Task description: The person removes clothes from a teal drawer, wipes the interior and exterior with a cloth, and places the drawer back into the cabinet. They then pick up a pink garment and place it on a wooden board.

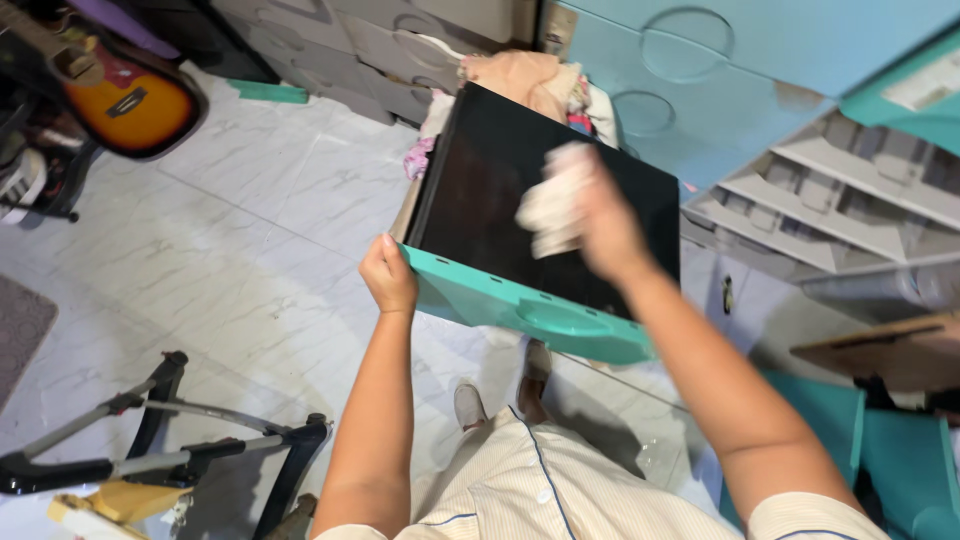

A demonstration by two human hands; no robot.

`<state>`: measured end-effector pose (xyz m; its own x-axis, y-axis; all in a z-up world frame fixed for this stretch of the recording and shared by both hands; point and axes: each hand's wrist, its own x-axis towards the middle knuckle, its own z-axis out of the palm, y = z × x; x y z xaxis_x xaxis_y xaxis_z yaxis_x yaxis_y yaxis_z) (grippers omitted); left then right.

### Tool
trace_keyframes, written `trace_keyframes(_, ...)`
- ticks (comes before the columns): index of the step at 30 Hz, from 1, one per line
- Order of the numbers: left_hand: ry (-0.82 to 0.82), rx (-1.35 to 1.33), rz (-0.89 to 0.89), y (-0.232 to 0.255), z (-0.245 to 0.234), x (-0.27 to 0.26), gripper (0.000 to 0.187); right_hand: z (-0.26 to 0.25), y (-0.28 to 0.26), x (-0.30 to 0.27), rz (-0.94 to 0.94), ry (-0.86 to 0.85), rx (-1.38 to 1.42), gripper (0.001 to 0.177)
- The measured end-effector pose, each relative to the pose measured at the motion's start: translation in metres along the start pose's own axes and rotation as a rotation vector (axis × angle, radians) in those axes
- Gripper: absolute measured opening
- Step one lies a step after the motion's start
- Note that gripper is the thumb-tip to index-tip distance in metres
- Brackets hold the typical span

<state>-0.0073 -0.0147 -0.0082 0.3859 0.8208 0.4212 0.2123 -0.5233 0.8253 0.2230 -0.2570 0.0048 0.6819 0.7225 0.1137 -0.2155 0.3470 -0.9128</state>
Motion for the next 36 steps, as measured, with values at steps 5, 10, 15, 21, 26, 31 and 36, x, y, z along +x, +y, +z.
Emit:
trace_keyframes(5, 0.076, -0.025, -0.099, -0.02, 0.001, -0.003, 0.045, 0.08, 0.044, 0.015, -0.188, -0.678, -0.784, 0.047)
trace_keyframes(10, 0.103, -0.009, -0.196, -0.042, 0.006, -0.008, 0.047, 0.068, 0.086, 0.083, -0.36, -0.597, -0.952, 0.049)
trace_keyframes(15, 0.099, -0.034, -0.212, -0.046, 0.012, -0.012, 0.046, 0.012, 0.147, 0.184, -0.556, -0.452, -1.032, 0.056)
trace_keyframes(21, 0.179, -0.078, -0.271, -0.069, -0.004, -0.013, 0.051, -0.111, 0.168, 0.235, 0.053, 0.212, -1.488, 0.041)
trace_keyframes(26, 0.226, -0.145, -0.285, -0.093, -0.002, -0.006, 0.052, -0.196, 0.148, 0.177, -0.153, 0.24, -1.478, 0.021)
trace_keyframes(31, 0.207, -0.173, -0.313, -0.106, 0.002, 0.0, 0.055, -0.177, 0.109, 0.085, -0.069, 0.099, -1.329, 0.03)
trace_keyframes(36, 0.238, -0.096, -0.277, -0.103, -0.006, 0.025, 0.053, -0.106, 0.05, -0.019, 0.224, -0.063, -1.006, 0.034)
